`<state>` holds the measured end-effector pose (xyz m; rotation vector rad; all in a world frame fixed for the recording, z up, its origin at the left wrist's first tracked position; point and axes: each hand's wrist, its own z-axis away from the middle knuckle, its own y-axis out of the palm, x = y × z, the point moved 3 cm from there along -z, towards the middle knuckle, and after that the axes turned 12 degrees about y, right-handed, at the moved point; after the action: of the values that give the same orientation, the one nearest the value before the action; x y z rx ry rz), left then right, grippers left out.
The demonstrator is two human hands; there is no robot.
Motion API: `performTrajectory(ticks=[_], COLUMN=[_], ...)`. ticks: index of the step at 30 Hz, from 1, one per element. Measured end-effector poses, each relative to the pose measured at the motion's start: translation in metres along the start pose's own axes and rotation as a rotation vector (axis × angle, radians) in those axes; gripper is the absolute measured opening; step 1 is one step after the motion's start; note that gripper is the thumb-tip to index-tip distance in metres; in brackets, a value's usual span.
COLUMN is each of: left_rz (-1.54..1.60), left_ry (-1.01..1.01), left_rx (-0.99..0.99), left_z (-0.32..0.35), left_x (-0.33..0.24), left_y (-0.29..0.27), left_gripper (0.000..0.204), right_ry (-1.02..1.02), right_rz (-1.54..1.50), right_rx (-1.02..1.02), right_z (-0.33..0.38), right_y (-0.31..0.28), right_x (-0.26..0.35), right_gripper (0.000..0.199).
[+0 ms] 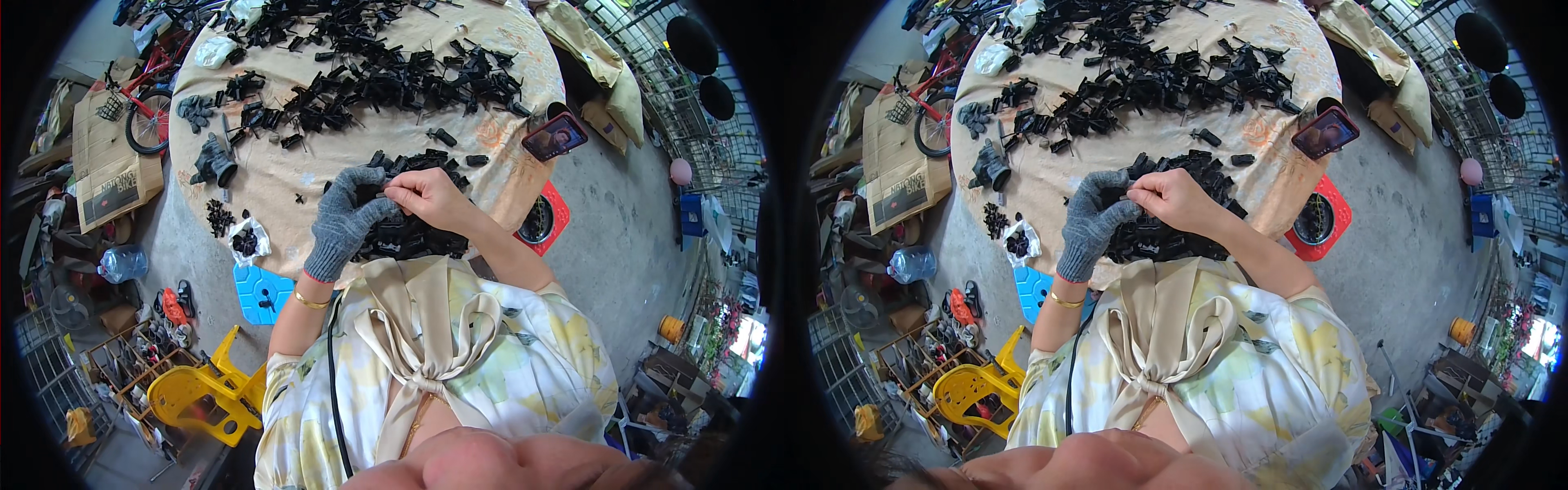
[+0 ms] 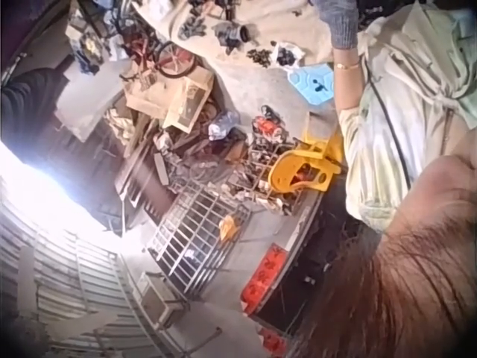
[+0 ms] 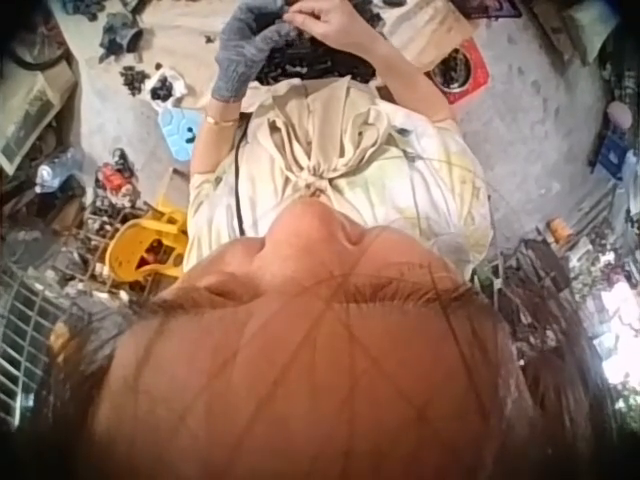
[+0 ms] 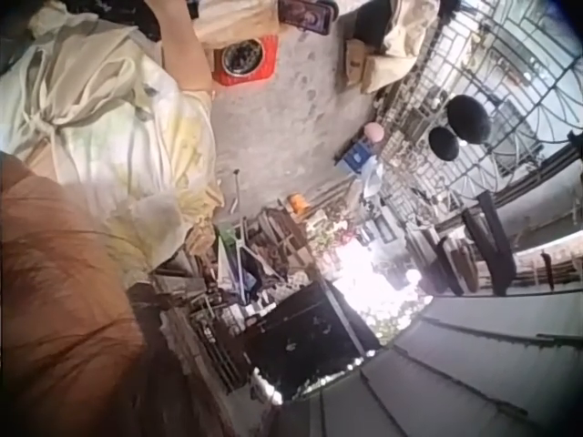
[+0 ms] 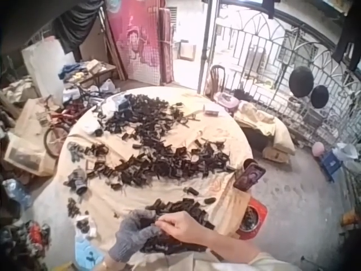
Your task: Assembling or sorting small black plastic components on a table.
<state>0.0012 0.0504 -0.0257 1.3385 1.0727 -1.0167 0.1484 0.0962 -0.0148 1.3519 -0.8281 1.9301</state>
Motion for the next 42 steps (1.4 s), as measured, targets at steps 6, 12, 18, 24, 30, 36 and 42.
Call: performTrajectory(ticks=[6,12,18,24,30,36,42], left_rz=[-0.09,-0.461,-0.8,-0.845,0.088,0.52,0.299], left_ry=[0.109,0.286,0.205,0.332,0.037,-0.298,-0.333], left_rx=[0.03,0.086,0.061,0.189,0.084,0.214,0.148], left_z=[0.004,0.011,0.006,0.009,0.017,0.019,0.022], left_x=[-0.002,-0.014,-0.024,-0.03,-0.04,-0.029,-0.021], left_y=[-0.001,0.006,0.017,0.025,0.006,0.022,0.017], left_gripper=[0.034,0.035,0.054,0.075,0.058,0.033,0.013], right_ry=[0.053,0.15,0.036,-0.236,0.08,-0.045,-0.288], right_rz=[-0.091,-0.227,-0.206,0.157,-0.366,-0.422,-0.201], right_rx=[0.028,0.046,-0.156,-0.261,-0.05,0.147,0.208], right_z=[0.005,0.008,0.008,0.011,0.019,0.017,0.019], right_y=[0.004,0.011,-0.003,-0.001,-0.027,-0.017,-0.011], right_x=[0.001,-0.013,-0.004,0.012,0.003,0.005,0.013], right_gripper=[0.015,0.016,0.017,0.027,0.013,0.017,0.019])
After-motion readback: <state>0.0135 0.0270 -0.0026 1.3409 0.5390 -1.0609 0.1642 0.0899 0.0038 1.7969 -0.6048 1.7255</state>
